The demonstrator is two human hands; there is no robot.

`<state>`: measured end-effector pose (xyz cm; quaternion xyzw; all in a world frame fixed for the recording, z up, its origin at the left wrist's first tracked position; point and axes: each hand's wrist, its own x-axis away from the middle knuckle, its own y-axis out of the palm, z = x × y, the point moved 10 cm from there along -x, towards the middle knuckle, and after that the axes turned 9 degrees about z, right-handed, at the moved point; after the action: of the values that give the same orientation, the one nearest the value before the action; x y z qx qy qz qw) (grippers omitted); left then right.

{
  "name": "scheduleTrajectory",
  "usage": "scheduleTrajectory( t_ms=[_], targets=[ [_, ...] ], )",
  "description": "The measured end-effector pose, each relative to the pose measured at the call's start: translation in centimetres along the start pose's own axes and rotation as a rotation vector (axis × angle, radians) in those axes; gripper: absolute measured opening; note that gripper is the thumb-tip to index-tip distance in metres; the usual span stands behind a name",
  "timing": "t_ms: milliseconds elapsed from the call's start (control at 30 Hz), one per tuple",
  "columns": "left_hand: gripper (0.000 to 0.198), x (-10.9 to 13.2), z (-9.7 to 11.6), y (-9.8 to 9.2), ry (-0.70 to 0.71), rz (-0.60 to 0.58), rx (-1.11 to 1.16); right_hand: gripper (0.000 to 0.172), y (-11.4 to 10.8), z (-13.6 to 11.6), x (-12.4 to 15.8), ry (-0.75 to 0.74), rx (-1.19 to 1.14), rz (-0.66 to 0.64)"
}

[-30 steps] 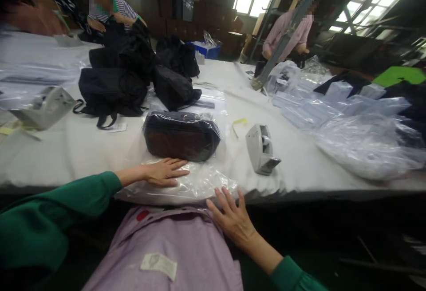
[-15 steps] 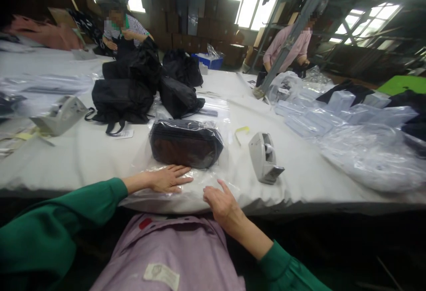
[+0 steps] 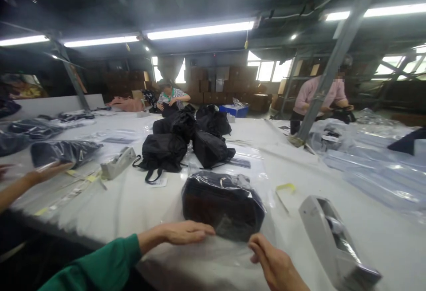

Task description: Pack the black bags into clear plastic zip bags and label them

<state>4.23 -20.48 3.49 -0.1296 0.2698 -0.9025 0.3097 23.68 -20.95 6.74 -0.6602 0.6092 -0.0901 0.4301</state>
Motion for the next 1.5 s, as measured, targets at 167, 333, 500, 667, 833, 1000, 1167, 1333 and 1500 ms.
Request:
scheduleTrajectory(
  t_ms=[167, 333, 500, 667, 833, 1000, 1167, 1333, 1500],
  targets=[
    [0.12, 5.8, 1.0, -1.3, -0.153, 0.175, -0.367, 0.024, -1.0, 0.8, -0.5, 0.041, -0.011, 0.058],
    [0.021, 6.7, -0.3, -2.9, -0.237, 0.431, -0.669, 0.026, -1.3, 1.8, -1.6, 0.079, -0.034, 0.088],
    [0.032, 5.6, -0.9, -9.4, -0.133, 0.696, -0.559, 0.03, -2.8, 3.0, -3.2, 0.126, 0.046, 0.108],
    [0.03, 3.4, -0.1, -13.1, 0.15, 0.745, -0.624, 0.024, -3.6, 2.6, -5.1, 0.049, 0.096, 0.06],
    [0.038, 1.0, -3.0, -14.4, 0.081, 0.563, -0.272, 0.025, -5.1, 2.3, -6.4, 0.082, 0.183, 0.103],
    [0.046, 0.8, -5.3, -16.2, -0.022, 0.634, -0.138, 0.032, -6.5, 2.2, -7.2, 0.138, 0.228, 0.121],
    [0.044, 0.8, -6.5, -16.2, -0.041, 0.65, -0.124, 0.039, -7.1, 4.8, -6.6, 0.247, 0.137, 0.197],
    [0.044, 1.0, -8.1, -15.9, -0.058, 0.741, -0.044, 0.054, -7.0, 8.4, -5.6, 0.289, 0.084, 0.362],
    [0.046, 1.3, -9.2, -16.3, -0.078, 0.879, 0.001, 0.053, -8.8, 8.3, -6.1, 0.232, 0.057, 0.532]
  ],
)
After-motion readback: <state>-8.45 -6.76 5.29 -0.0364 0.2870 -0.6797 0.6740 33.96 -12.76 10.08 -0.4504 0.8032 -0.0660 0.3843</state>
